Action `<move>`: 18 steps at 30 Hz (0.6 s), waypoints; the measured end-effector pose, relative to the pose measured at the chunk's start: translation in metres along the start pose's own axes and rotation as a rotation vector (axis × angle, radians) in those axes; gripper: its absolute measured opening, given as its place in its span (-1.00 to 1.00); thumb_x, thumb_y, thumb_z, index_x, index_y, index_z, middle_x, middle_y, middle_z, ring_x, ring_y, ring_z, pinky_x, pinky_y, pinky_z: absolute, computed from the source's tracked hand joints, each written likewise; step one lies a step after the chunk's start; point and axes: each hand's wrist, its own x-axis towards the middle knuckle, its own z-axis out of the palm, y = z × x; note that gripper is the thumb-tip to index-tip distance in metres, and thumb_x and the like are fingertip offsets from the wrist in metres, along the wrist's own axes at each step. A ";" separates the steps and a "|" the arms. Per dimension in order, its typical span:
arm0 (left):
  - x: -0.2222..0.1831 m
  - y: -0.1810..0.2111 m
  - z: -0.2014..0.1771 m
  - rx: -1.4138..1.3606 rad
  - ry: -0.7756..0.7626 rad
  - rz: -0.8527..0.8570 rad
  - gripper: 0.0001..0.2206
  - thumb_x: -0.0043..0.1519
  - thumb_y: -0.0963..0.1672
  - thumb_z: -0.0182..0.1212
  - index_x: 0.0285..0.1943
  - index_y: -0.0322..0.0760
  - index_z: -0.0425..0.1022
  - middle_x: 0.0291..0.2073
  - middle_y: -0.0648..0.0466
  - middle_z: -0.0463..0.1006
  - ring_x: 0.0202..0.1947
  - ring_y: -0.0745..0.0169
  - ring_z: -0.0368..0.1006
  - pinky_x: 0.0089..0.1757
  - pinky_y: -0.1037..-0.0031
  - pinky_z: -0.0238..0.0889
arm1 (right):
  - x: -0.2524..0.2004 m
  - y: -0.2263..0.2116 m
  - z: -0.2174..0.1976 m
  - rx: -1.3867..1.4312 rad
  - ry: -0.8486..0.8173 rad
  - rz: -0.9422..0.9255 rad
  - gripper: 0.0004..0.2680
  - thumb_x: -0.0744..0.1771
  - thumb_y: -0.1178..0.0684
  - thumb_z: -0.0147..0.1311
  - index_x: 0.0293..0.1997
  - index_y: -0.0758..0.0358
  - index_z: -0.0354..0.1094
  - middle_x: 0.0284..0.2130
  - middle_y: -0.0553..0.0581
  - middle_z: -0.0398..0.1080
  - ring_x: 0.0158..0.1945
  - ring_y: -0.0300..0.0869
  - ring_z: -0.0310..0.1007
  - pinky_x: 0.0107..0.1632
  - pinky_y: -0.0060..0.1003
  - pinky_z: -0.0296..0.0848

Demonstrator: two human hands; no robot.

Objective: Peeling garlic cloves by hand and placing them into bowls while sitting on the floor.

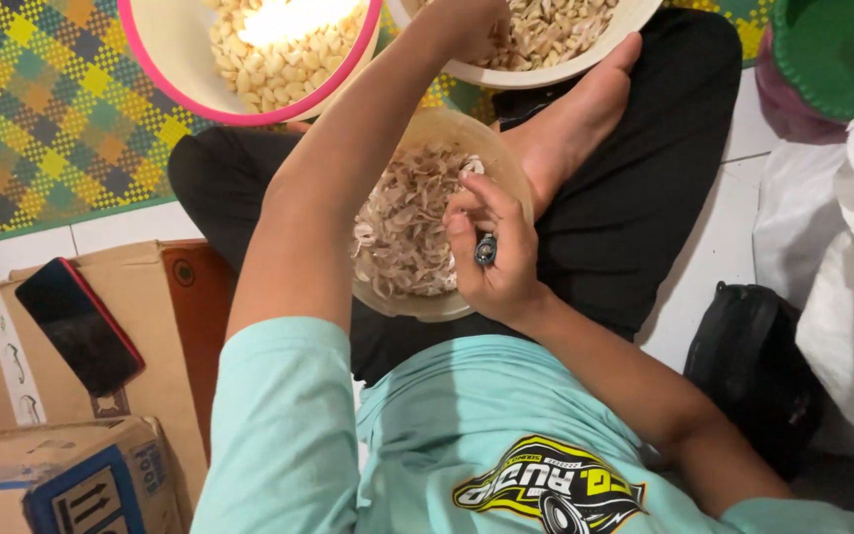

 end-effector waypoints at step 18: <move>0.029 0.000 0.015 0.246 0.089 0.056 -0.76 0.04 -0.08 0.56 -0.13 0.14 0.68 -0.22 0.32 0.63 -0.24 0.27 0.55 -0.27 0.34 0.39 | 0.002 0.009 0.004 0.053 0.054 -0.078 -0.73 0.42 0.24 -0.05 0.26 0.57 0.18 -0.34 0.24 0.48 -0.45 -0.13 0.45 -0.44 -0.32 0.52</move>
